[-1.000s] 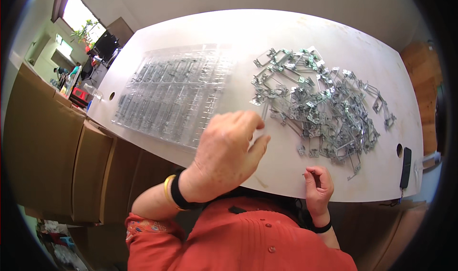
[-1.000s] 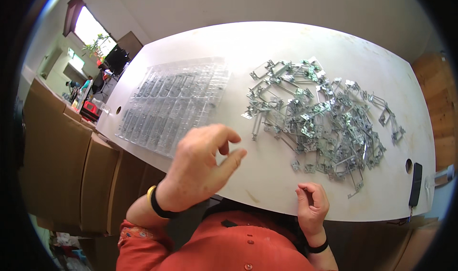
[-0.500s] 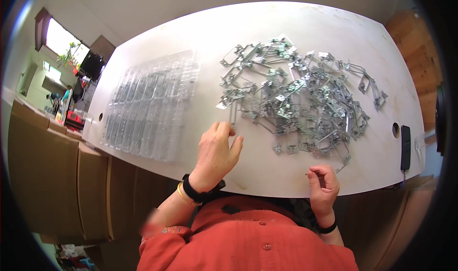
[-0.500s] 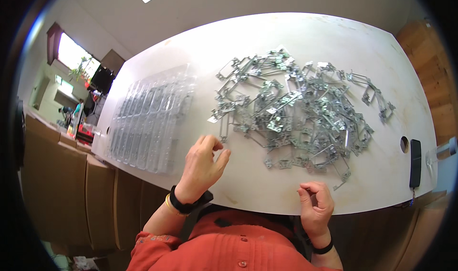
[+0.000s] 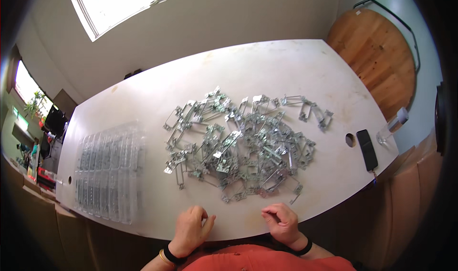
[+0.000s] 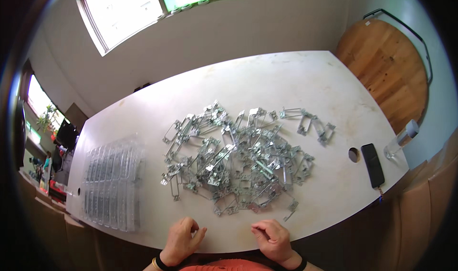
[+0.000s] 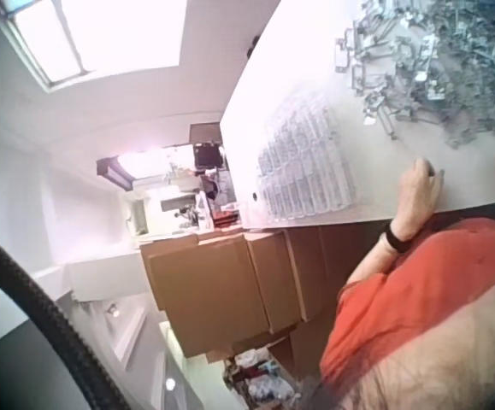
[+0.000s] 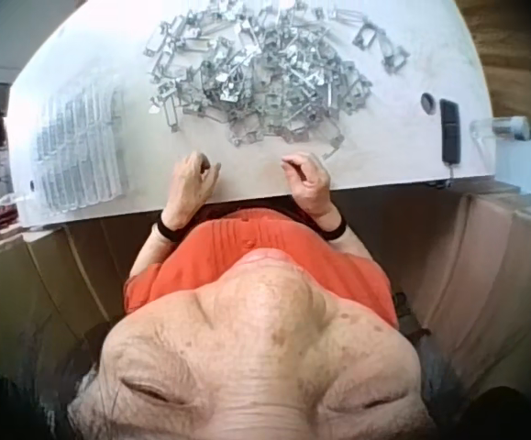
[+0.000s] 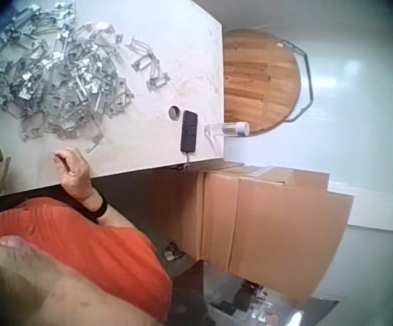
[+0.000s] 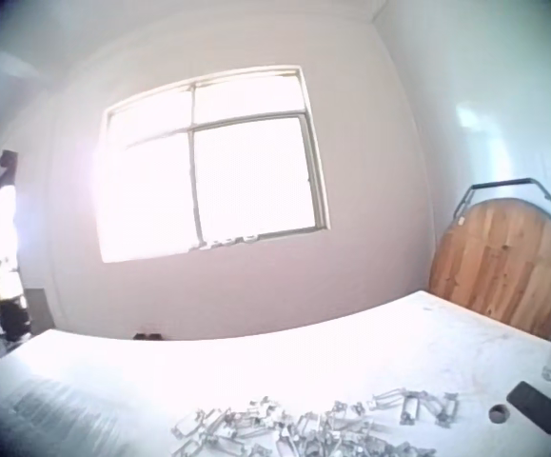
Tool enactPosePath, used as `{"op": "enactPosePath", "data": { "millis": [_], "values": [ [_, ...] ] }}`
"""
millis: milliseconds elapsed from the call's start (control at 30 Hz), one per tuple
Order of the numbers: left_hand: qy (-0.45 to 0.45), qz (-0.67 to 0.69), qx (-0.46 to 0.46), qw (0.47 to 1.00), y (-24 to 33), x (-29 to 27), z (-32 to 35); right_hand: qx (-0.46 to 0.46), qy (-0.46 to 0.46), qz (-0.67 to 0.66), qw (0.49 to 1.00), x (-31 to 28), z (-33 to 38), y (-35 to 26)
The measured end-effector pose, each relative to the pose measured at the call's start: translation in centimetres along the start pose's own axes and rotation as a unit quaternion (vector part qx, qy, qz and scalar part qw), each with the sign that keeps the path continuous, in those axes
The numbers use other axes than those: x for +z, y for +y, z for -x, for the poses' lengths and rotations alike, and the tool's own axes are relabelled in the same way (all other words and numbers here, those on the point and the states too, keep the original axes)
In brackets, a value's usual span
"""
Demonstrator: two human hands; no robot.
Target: The person assembles small metal brackets by hand, picking up individual components from a pile on a white table and snapping them together. The person places the assembled units into a clear plastic organizer tray. The task involves repetitive picking, aligning, and snapping of metal parts.
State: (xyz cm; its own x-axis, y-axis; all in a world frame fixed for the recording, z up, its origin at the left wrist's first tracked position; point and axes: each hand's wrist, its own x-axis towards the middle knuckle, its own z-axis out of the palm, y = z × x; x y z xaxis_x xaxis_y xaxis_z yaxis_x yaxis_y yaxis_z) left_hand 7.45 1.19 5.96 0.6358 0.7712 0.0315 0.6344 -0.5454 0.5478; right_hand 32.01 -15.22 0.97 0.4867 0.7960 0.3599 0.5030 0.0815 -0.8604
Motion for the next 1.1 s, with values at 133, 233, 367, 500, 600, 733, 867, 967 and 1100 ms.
{"op": "enactPosePath", "data": {
  "millis": [133,233,367,500,600,733,867,967,1100],
  "values": [
    [0.021,0.058,0.026,0.998,-2.3,3.5,1.7,-0.015,-0.002,-0.003,1.000,0.2,-0.2,0.0],
    [0.061,0.022,0.069,0.996,-1.6,4.6,3.1,-0.011,0.004,0.003,1.000,0.3,-0.2,0.0],
    [0.119,-0.047,0.212,0.969,-2.4,5.1,3.5,-0.009,0.016,0.019,1.000,0.8,-0.1,-0.5],
    [0.164,-0.044,0.250,0.953,-2.8,5.5,3.4,-0.019,0.031,0.038,0.999,1.5,0.0,-0.5],
    [0.172,-0.018,0.267,0.948,-3.2,5.8,3.4,-0.014,0.031,0.061,0.998,1.6,0.0,-0.6],
    [0.188,-0.002,0.271,0.944,-3.1,5.8,3.5,-0.003,0.036,0.085,0.996,2.0,0.2,-0.6],
    [0.189,0.009,0.277,0.942,-3.7,6.4,3.5,0.004,0.039,0.100,0.994,2.4,0.1,-0.7],
    [0.198,0.017,0.279,0.939,-3.6,6.4,3.4,-0.017,0.047,0.111,0.993,2.6,0.1,-0.6],
    [0.209,0.013,0.282,0.936,-3.7,6.7,3.3,-0.033,0.061,0.114,0.991,2.8,0.2,-0.5]
  ]
}}
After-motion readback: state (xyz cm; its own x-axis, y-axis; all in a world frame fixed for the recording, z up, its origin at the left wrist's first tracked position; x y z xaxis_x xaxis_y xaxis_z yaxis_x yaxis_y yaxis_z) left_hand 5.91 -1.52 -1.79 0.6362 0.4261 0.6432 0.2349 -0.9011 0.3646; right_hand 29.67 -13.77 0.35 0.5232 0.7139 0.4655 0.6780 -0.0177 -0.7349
